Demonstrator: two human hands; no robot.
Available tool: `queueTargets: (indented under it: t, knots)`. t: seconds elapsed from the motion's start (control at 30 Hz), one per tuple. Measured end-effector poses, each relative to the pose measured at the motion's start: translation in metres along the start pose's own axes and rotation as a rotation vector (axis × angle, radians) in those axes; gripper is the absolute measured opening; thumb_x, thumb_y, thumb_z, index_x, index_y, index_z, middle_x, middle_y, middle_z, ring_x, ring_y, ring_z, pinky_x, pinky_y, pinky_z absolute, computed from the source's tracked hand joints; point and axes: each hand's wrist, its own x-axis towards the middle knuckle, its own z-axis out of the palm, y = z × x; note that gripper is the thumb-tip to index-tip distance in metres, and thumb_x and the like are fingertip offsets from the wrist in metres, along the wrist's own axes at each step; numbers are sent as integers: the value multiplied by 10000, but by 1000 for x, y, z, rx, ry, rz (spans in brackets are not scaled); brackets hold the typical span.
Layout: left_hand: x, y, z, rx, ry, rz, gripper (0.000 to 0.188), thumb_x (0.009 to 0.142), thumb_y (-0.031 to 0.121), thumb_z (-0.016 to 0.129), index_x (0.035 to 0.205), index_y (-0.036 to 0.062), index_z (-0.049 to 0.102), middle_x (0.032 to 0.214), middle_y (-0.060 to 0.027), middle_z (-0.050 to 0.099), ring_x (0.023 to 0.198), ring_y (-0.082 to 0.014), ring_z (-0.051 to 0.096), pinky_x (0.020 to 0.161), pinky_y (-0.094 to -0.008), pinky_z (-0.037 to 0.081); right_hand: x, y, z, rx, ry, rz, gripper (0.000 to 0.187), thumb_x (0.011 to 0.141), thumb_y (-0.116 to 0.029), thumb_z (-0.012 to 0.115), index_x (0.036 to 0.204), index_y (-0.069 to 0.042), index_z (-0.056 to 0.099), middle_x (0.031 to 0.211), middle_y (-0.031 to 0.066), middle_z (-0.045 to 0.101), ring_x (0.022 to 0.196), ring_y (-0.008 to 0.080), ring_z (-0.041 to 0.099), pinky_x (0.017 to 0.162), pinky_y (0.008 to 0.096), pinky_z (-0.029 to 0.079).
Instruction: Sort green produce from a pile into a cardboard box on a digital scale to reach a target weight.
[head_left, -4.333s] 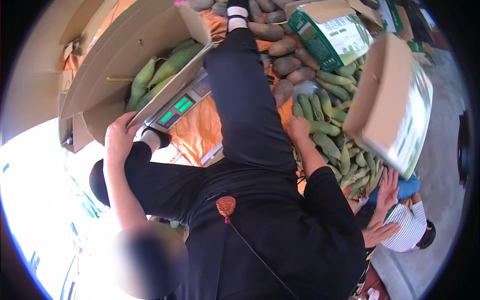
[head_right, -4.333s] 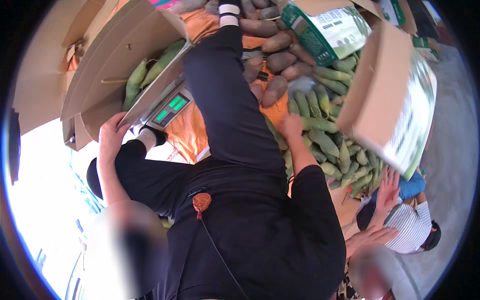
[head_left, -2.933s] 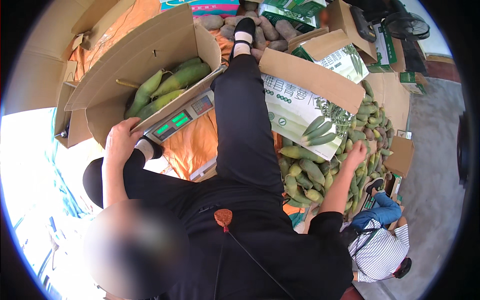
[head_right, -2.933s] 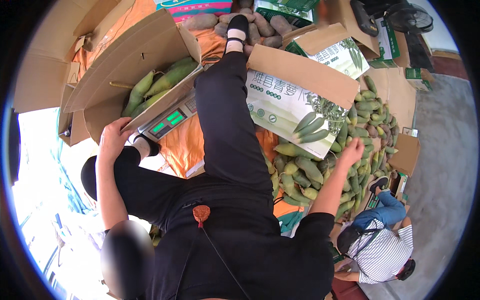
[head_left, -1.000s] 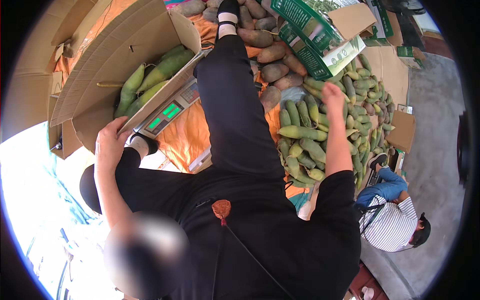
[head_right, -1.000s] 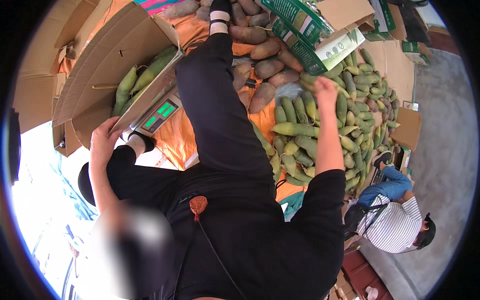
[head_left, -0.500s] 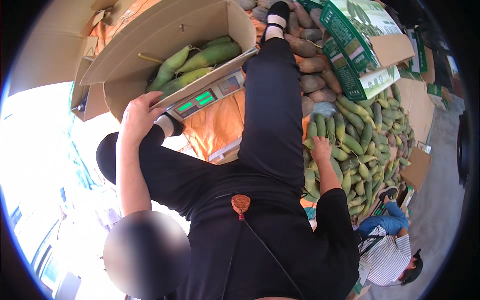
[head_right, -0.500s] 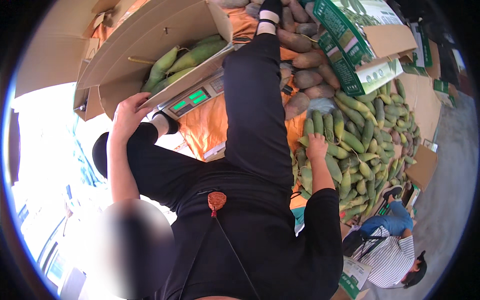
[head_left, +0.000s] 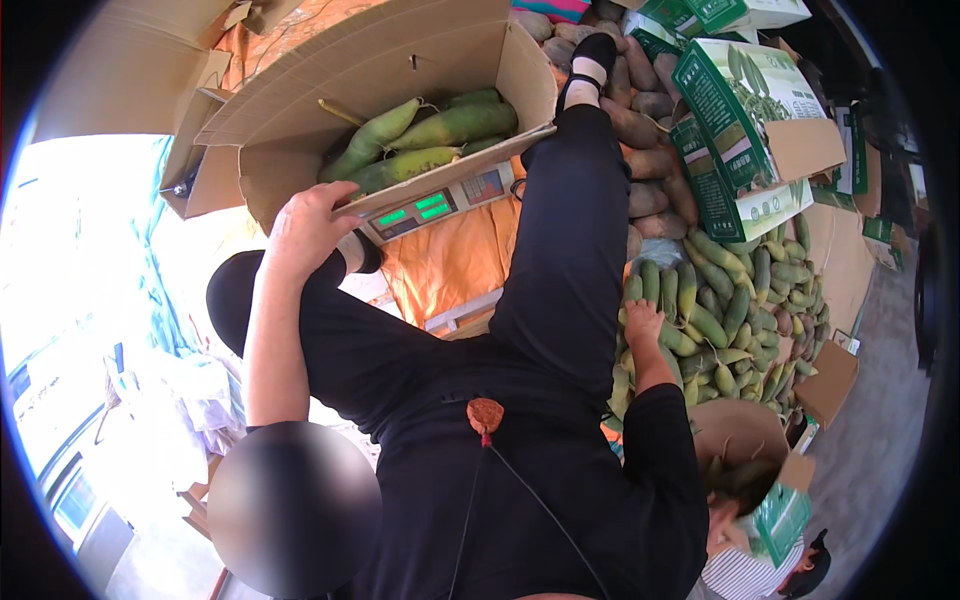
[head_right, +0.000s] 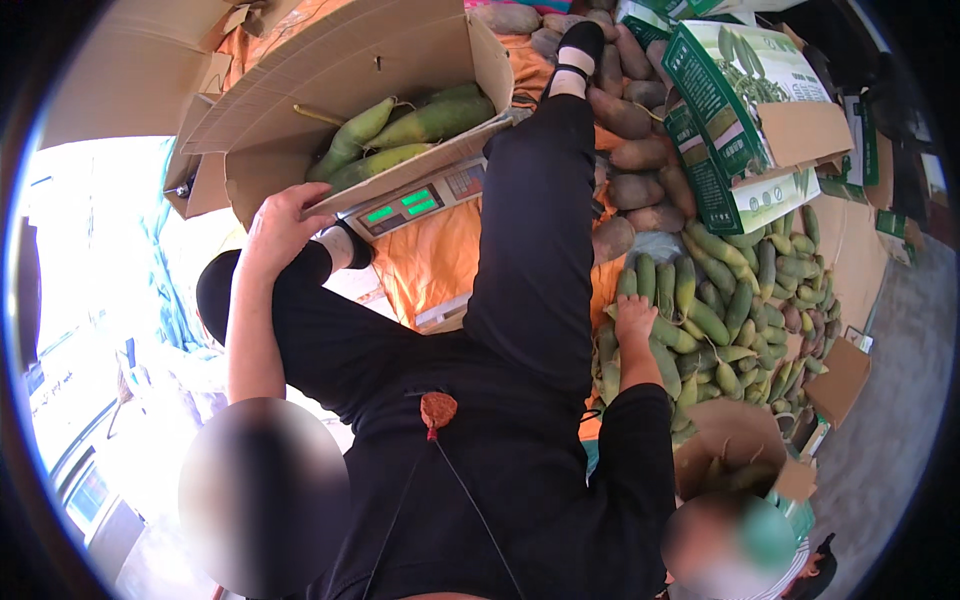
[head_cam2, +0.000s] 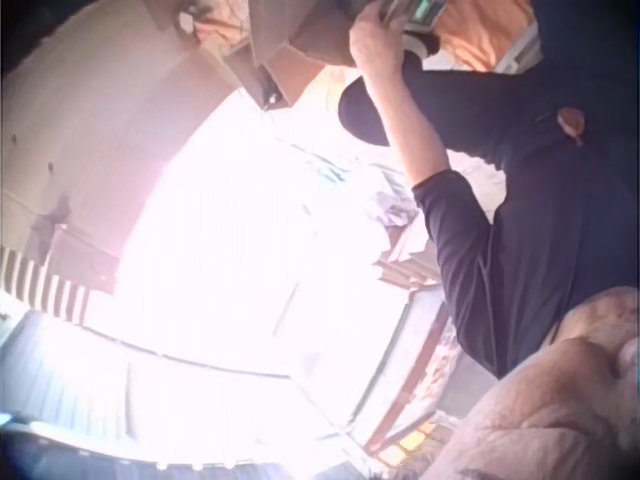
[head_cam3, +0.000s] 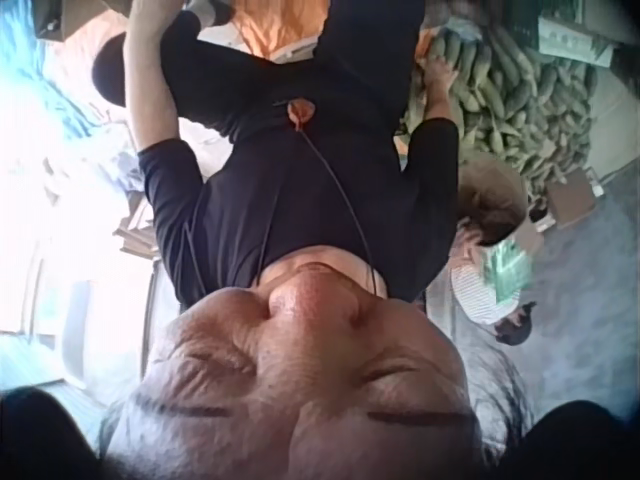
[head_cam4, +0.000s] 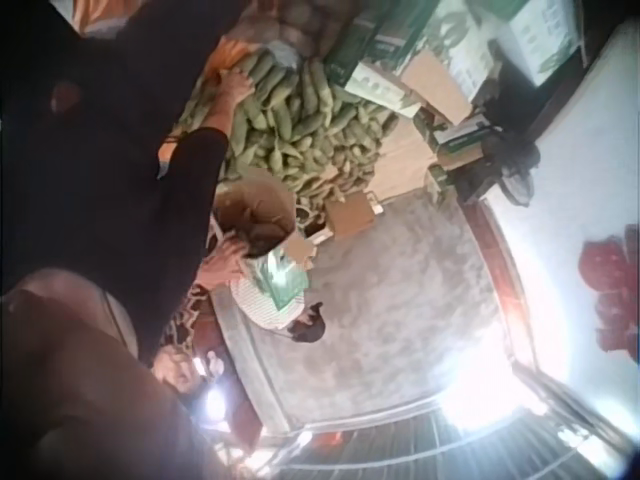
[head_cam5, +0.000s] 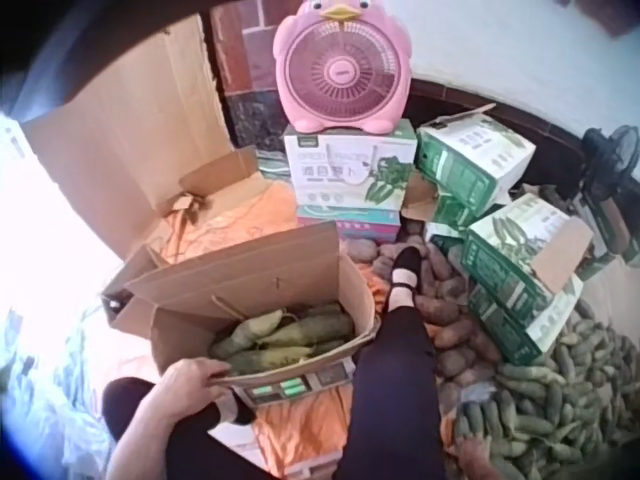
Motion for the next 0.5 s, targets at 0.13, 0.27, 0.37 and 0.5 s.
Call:
queueTargets:
  t: [0.13, 0.27, 0.37, 0.5]
  knots:
    - [-2, 1, -1, 13, -24, -34, 375, 744, 140, 696, 1104, 55, 636, 1019, -153, 657, 951, -319, 626, 852, -387, 481, 1, -1, -28, -6, 91, -14, 321, 796, -153, 647, 1102, -181, 551, 1108, 26, 565, 1083, 219, 531, 842, 467, 449]
    - [-3, 0, -2, 31, -25, -3, 370, 739, 137, 695, 1096, 55, 638, 1018, -155, 655, 958, -324, 621, 859, -394, 478, 1, 5, -68, 331, 276, -16, 490, 683, -144, 742, 1130, -140, 543, 1063, 79, 575, 1039, 285, 543, 832, 441, 465]
    - [-4, 1, -3, 27, -20, -7, 376, 736, 137, 696, 1099, 60, 638, 1019, -155, 655, 959, -327, 619, 857, -394, 478, 5, 20, -67, 520, 461, -62, 597, 627, -102, 760, 1178, -99, 529, 1054, 120, 578, 1002, 330, 544, 822, 442, 465]
    - [-6, -1, -5, 57, -11, 3, 372, 733, 154, 701, 1088, 64, 639, 1002, -155, 651, 949, -332, 613, 844, -405, 479, -9, 32, -98, 729, 654, -60, 630, 665, -18, 735, 1246, -29, 491, 1082, 149, 589, 1007, 308, 563, 840, 405, 470]
